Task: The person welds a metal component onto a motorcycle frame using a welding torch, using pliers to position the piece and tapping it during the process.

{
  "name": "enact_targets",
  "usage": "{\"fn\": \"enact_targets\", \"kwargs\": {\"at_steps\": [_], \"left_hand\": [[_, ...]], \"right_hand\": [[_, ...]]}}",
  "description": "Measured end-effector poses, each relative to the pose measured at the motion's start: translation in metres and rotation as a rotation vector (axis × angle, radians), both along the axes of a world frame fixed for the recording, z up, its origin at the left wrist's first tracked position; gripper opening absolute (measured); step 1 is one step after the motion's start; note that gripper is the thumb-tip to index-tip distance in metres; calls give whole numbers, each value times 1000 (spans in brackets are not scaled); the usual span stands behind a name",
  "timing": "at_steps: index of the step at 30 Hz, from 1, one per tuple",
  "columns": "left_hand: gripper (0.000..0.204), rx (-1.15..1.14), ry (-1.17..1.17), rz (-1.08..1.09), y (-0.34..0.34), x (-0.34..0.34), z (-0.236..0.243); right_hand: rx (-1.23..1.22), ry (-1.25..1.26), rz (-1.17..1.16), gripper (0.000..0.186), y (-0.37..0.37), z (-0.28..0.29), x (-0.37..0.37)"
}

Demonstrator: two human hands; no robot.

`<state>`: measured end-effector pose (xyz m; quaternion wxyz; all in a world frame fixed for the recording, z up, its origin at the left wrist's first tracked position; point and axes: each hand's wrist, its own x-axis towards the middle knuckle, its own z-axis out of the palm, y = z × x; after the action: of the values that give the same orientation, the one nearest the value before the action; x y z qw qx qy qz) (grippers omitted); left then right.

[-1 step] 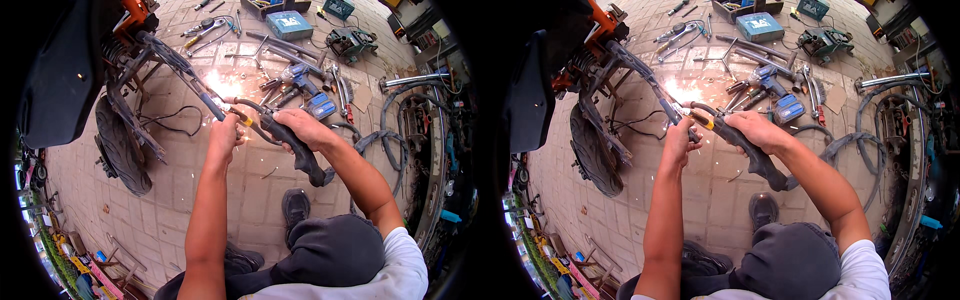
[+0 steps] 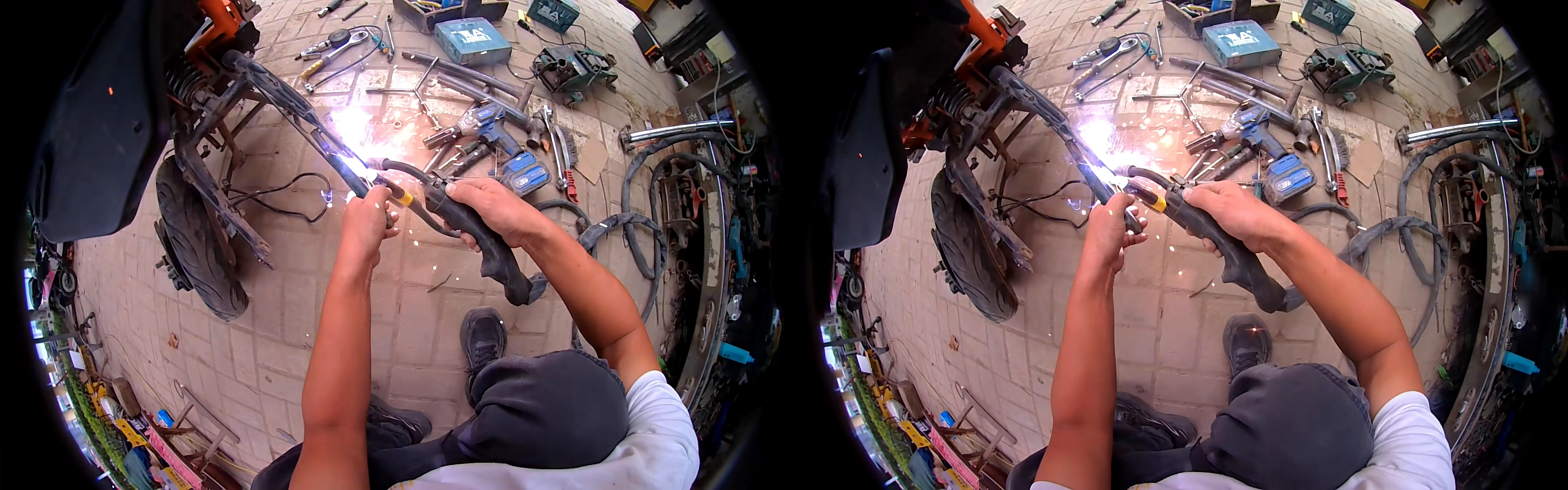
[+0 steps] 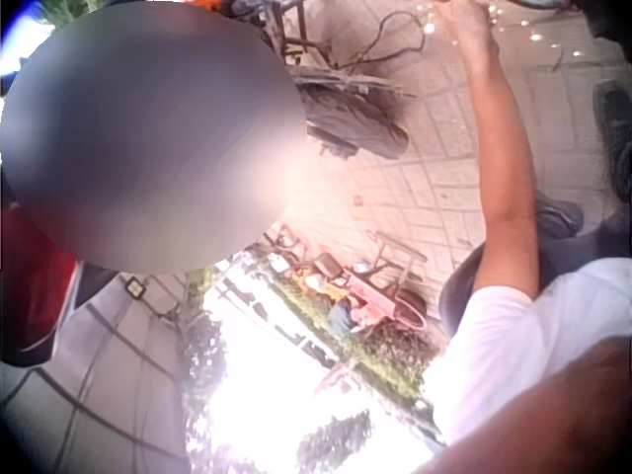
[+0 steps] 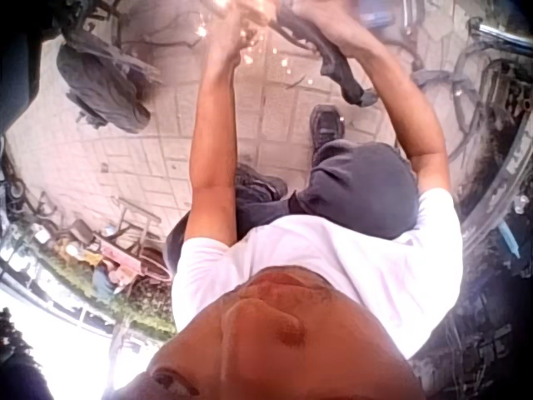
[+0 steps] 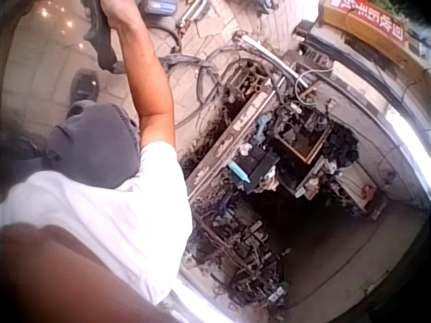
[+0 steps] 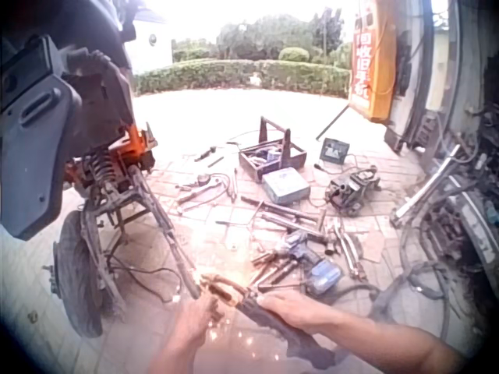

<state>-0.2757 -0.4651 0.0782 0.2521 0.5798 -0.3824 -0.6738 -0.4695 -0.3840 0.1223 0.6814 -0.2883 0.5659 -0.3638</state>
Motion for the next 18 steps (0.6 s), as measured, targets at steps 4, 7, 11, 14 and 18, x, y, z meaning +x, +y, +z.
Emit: {"fn": "enact_targets", "kwargs": {"at_steps": [4, 7, 11, 14, 18], "left_hand": [[32, -25, 13, 21, 2, -2, -2], [32, -4, -27, -25, -2, 0, -6], [31, -20, 10, -39, -2, 4, -6], [27, -67, 34, -30, 2, 2, 5], [28, -107, 20, -11, 1, -2, -4]], "right_hand": [[26, 24, -10, 33, 2, 3, 0], [15, 5, 8, 33, 1, -1, -2], [-1, 57, 0, 33, 2, 0, 4], [-86, 189, -6, 32, 11, 21, 8], [-242, 529, 107, 36, 12, 77, 32]]}}
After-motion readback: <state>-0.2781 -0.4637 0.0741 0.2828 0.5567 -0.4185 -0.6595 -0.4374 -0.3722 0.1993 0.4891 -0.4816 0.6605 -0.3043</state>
